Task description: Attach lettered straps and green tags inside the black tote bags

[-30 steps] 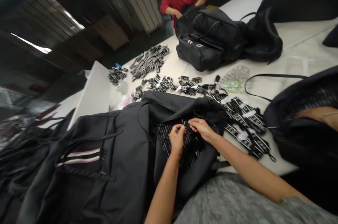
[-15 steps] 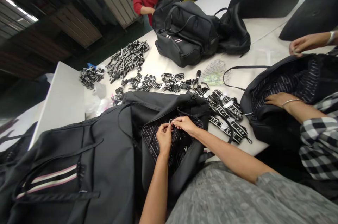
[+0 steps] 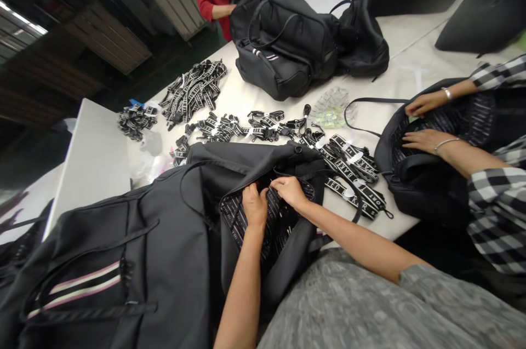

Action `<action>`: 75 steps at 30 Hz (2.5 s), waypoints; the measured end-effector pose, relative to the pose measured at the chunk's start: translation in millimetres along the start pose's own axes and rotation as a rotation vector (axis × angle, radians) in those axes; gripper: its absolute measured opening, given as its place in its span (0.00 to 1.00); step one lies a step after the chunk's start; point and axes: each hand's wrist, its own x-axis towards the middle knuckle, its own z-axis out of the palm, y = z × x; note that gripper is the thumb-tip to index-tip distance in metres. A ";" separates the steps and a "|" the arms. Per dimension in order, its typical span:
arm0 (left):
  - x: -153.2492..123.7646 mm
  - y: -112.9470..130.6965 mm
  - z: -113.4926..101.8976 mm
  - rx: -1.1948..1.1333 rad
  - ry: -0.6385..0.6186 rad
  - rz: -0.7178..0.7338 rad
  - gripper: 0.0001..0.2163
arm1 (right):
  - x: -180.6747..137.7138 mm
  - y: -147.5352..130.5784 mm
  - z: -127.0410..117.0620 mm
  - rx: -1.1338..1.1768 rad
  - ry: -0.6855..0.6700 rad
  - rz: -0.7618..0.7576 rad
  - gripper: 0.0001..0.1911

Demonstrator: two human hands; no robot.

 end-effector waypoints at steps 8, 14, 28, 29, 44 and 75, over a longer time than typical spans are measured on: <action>6.3 1.4 2.7 0.361 -0.143 0.112 0.08 | -0.2 -0.2 1.5 -0.054 0.023 -0.030 0.10; 8.1 -4.8 -0.6 0.387 -0.182 0.221 0.09 | 1.1 3.0 -0.8 -0.194 -0.007 -0.046 0.09; 17.0 -15.1 -14.9 -0.224 -0.160 -0.020 0.07 | 10.8 -2.9 11.1 -0.230 -0.177 -0.103 0.09; 17.1 -16.4 -14.3 -0.244 -0.158 -0.048 0.07 | 11.7 -2.4 11.7 -0.223 -0.173 -0.097 0.09; 18.8 -19.1 -13.4 -0.467 -0.187 -0.258 0.07 | 15.7 -2.7 13.6 -0.171 -0.118 0.037 0.08; 23.1 -23.6 -8.0 -0.687 -0.232 -0.400 0.08 | 12.2 -11.7 12.5 0.020 -0.119 0.159 0.06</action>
